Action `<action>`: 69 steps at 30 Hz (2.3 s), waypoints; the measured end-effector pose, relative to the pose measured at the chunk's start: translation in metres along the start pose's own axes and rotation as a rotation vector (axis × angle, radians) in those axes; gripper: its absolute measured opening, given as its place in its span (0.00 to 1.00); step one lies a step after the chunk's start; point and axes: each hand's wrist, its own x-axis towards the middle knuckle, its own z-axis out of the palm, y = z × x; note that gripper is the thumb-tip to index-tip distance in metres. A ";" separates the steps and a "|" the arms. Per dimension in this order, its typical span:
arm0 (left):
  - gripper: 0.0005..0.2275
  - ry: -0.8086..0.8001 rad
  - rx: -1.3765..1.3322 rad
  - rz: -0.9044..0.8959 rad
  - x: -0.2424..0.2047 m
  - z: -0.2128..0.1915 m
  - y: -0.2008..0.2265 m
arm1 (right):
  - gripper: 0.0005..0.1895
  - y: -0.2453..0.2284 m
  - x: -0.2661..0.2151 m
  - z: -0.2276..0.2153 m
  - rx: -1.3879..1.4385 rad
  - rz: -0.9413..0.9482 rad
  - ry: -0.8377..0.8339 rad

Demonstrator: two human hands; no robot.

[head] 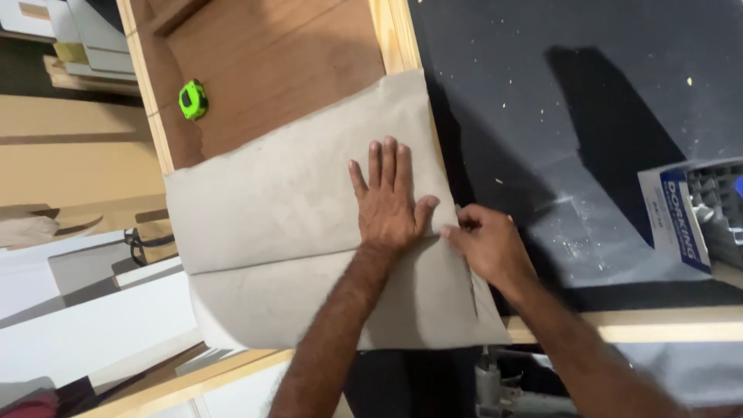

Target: Attaching fabric to a wooden frame using a pneumatic stapler and measuring the dimensions

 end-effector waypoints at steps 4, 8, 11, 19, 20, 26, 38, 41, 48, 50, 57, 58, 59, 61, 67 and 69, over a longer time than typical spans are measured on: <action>0.42 0.013 0.036 -0.005 0.000 0.002 0.007 | 0.08 0.020 0.018 -0.002 -0.059 -0.079 0.041; 0.43 0.015 0.030 -0.010 0.000 0.000 0.011 | 0.08 0.054 0.038 0.003 0.144 -0.058 -0.006; 0.43 0.005 0.051 0.006 0.000 0.005 0.015 | 0.11 0.082 0.058 0.007 0.367 -0.056 -0.031; 0.48 -0.073 0.091 -0.030 0.001 0.002 0.027 | 0.11 0.110 0.071 0.005 0.317 -0.132 -0.096; 0.48 -0.086 0.082 -0.034 0.001 0.001 0.028 | 0.11 0.112 0.070 0.003 0.313 -0.117 -0.093; 0.52 -0.187 0.090 -0.088 0.003 -0.005 0.031 | 0.10 0.092 0.062 -0.005 0.223 -0.133 -0.133; 0.55 -0.299 0.109 -0.109 0.011 -0.021 0.036 | 0.10 0.038 0.007 -0.026 -0.122 0.055 -0.109; 0.55 -0.336 0.099 -0.118 0.016 -0.029 0.038 | 0.14 0.067 -0.079 -0.040 -0.706 -0.307 -0.009; 0.56 -0.541 0.214 -0.145 0.023 -0.049 0.045 | 0.36 0.271 -0.188 -0.083 -1.575 -0.388 -0.518; 0.55 -0.543 0.216 -0.141 0.020 -0.048 0.047 | 0.30 0.271 -0.192 -0.090 -1.636 -0.556 -0.381; 0.54 -0.456 0.222 -0.126 0.015 -0.049 0.045 | 0.35 0.100 -0.185 -0.119 -1.193 0.204 -0.682; 0.53 -0.438 0.241 -0.122 0.019 -0.050 0.045 | 0.29 0.070 -0.178 -0.122 -1.129 0.326 -0.498; 0.53 -0.431 0.239 -0.116 0.019 -0.049 0.045 | 0.29 0.055 -0.162 -0.125 -1.129 0.325 -0.489; 0.54 -0.432 0.184 -0.130 0.017 -0.049 0.044 | 0.16 0.024 -0.127 -0.130 -0.443 0.234 -0.237; 0.53 -0.454 0.222 -0.134 0.019 -0.052 0.047 | 0.10 -0.085 -0.092 -0.075 0.400 0.463 -0.101; 0.52 -0.474 0.229 -0.133 0.019 -0.059 0.049 | 0.07 -0.071 -0.082 -0.073 0.371 0.467 -0.088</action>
